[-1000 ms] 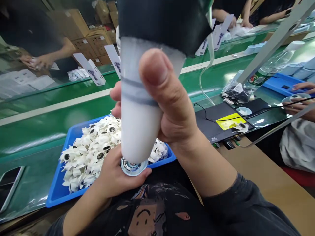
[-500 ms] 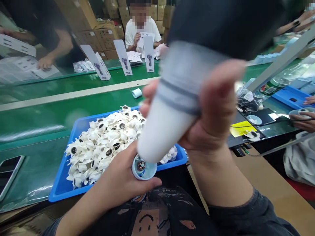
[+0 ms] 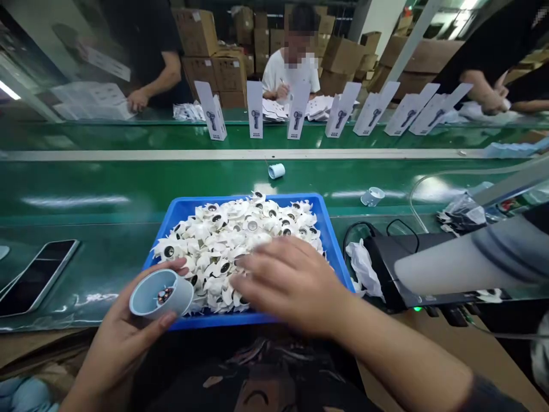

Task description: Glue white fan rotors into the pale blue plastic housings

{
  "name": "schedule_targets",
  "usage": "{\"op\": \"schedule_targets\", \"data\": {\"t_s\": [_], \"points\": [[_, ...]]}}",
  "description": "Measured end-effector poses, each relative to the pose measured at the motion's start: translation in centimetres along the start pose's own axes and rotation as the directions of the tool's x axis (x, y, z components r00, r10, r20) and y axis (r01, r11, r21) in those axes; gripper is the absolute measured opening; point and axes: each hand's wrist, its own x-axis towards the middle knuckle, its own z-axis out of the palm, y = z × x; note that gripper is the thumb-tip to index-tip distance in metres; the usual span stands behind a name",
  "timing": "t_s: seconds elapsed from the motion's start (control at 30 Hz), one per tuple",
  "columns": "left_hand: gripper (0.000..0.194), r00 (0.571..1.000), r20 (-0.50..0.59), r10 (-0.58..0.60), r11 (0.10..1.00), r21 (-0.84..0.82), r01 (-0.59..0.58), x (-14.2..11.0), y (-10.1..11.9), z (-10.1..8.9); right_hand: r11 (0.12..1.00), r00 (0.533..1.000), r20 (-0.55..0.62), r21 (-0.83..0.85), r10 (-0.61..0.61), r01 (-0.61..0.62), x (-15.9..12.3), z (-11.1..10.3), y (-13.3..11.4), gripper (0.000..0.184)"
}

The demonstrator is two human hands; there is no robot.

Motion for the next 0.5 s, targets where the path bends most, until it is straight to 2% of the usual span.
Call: {"op": "schedule_targets", "data": {"t_s": [0.07,0.1,0.23,0.33,0.43,0.5], "points": [[0.070,1.000,-0.027,0.003,0.998,-0.059,-0.005,-0.7,0.1,0.3,0.986,0.979,0.146,-0.062,-0.142,0.152,2.8,1.7,1.0,0.015],[0.071,0.999,-0.041,0.000,0.997,-0.074,-0.003,-1.0,0.0,0.3,0.976,0.960,0.219,-0.090,-0.175,0.199,4.0,2.2,1.6,0.014],[0.075,0.997,-0.077,-0.012,0.995,-0.102,0.004,-1.2,-0.7,-0.7,0.952,0.897,0.419,-0.189,-0.143,0.239,7.4,3.0,2.9,0.010],[0.083,0.998,-0.053,-0.043,0.992,-0.117,0.037,-0.8,-1.0,-1.3,0.960,0.883,0.462,-0.198,-0.086,0.197,8.4,3.2,2.6,0.010],[0.073,0.999,0.008,-0.034,0.995,-0.098,0.035,-0.1,-1.0,-1.3,0.987,0.893,0.447,-0.113,-0.055,0.117,8.3,3.4,2.4,0.014],[0.063,0.998,0.058,0.020,0.998,-0.061,-0.017,0.3,-1.1,-1.3,1.000,0.922,0.386,-0.012,-0.020,0.027,7.9,3.3,2.4,0.017]]}}
